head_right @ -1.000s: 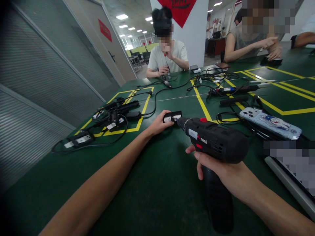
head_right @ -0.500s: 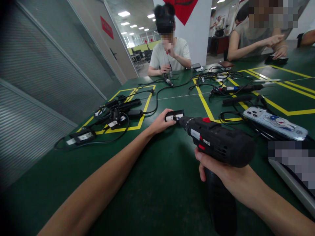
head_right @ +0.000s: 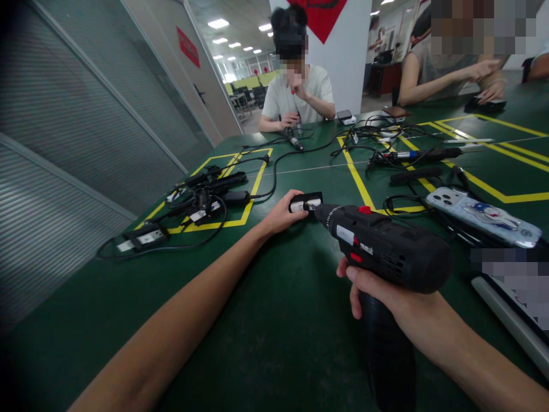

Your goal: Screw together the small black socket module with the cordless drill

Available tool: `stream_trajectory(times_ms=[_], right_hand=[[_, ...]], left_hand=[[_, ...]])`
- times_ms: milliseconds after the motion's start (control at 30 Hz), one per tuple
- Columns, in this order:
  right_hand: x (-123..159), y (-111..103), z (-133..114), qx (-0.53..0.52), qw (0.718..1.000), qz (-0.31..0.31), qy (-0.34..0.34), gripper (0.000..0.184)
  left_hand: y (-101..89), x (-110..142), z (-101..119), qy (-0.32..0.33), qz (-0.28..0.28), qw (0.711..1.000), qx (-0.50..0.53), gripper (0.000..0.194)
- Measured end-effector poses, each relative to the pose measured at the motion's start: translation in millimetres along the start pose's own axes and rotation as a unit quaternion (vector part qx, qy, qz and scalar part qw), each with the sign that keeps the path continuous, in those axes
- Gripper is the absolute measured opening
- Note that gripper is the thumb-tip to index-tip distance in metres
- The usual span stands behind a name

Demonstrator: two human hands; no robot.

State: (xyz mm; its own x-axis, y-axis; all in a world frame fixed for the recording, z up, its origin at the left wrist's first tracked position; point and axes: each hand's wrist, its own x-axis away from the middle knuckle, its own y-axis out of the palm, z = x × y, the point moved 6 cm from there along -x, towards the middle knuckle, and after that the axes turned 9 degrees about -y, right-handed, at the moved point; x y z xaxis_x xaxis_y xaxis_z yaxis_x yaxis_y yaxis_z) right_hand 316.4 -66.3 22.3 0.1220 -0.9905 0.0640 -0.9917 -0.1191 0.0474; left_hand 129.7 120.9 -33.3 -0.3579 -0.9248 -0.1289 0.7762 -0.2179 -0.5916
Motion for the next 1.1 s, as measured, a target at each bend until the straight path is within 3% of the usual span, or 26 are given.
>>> stream_trajectory(times_ms=[233, 467, 733, 1100], right_hand=[[-1.3, -1.1, 0.7, 0.017, 1.0, 0.003, -0.015, 0.047], [-1.0, -1.4, 1.8, 0.017, 1.0, 0.003, -0.009, 0.043], [-2.1, -0.9, 0.3, 0.017, 1.0, 0.012, -0.018, 0.059], [-1.5, -2.4, 2.2, 0.032, 0.999, -0.004, -0.023, 0.047]], left_hand=[[1.1, 1.0, -0.3, -0.001, 0.0, 1.0, -0.005, 0.048], [2.3, -0.7, -1.6, 0.003, -0.007, 1.0, 0.011, 0.053], [1.3, -0.3, -1.2, 0.001, -0.009, 1.0, 0.007, 0.053], [1.1, -1.5, -1.2, 0.012, -0.027, 0.999, 0.032, 0.051]])
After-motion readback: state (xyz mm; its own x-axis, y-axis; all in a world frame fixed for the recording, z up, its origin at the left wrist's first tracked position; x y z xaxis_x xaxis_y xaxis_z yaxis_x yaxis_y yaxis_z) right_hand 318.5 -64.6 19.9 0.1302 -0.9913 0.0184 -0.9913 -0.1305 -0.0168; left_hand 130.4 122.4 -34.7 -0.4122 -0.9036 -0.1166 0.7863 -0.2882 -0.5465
